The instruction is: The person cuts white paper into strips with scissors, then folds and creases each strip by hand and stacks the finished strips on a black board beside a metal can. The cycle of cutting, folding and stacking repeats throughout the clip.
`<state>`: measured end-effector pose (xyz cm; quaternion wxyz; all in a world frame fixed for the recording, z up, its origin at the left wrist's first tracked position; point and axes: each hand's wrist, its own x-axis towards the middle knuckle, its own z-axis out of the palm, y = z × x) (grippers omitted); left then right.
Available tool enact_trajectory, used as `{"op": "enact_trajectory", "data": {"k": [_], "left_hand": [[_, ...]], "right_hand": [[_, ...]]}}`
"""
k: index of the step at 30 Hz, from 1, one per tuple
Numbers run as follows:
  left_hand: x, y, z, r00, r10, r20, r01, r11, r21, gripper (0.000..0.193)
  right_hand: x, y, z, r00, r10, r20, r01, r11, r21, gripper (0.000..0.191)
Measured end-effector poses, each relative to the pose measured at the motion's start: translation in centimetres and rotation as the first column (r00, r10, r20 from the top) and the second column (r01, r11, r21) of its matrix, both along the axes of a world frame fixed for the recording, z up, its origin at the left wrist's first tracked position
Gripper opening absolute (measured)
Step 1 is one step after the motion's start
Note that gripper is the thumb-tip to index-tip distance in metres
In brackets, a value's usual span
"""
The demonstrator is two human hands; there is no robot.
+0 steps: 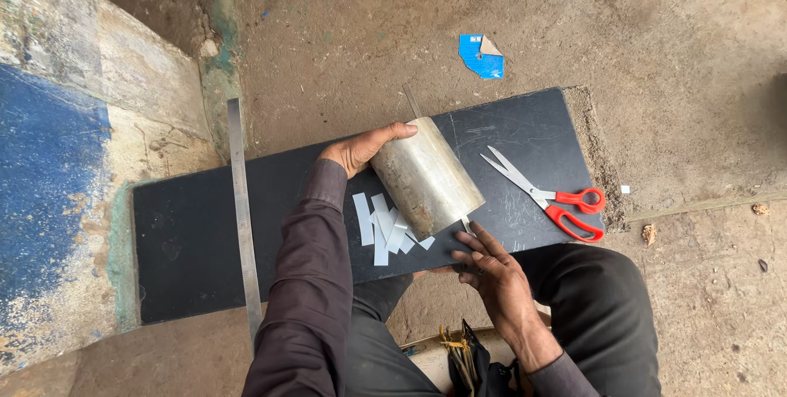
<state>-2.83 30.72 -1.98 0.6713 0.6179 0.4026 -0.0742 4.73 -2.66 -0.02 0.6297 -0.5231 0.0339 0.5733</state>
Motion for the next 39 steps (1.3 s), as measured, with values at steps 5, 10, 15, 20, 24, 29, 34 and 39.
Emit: {"op": "enact_trajectory", "data": {"k": [5,10,15,20,24,29,34,39], "left_hand": [[-0.5,-1.0,0.0,0.997,0.017,0.08,-0.027,0.992,0.12,0.105],[-3.9,-4.9,0.0,0.824,0.326,0.464,-0.542,0.692,0.477,0.064],[-9.9,-12.0,0.2,0.919,0.381,0.101,-0.277,0.439,0.855,0.032],[-10.5,-17.1,0.1,0.951,0.29,-0.109,-0.054,0.5,0.864,0.047],[-8.9,-17.5,-0.2,0.928,0.282,-0.244,0.071,0.507,0.859,0.048],[-8.6,-17.5,-0.3,0.919,0.323,-0.225,0.054,0.462,0.885,0.04],[-10.4,-20.1,1.3,0.918,0.37,-0.144,-0.049,0.465,0.884,0.039],[-9.9,-26.8,4.0,0.935,0.304,-0.185,-0.024,0.573,0.819,0.037]], "right_hand": [[0.6,-1.1,-0.2,0.999,-0.017,0.028,0.017,1.0,0.003,0.065],[1.4,-4.0,-0.8,0.993,0.015,0.12,-0.009,0.998,-0.056,0.059],[1.8,-6.3,-1.2,0.992,0.002,0.125,0.003,0.999,-0.041,0.053],[1.7,-7.3,-0.9,0.981,0.054,0.185,-0.046,0.998,-0.044,0.052],[1.7,-7.7,-0.4,0.975,0.073,0.212,-0.071,0.997,-0.015,0.052],[2.4,-8.1,0.4,0.963,0.087,0.257,-0.092,0.996,0.009,0.052],[2.9,-7.9,0.7,0.945,0.193,0.266,-0.196,0.98,-0.013,0.052],[2.1,-5.7,-1.6,0.921,0.315,0.227,-0.318,0.948,-0.024,0.047]]}}
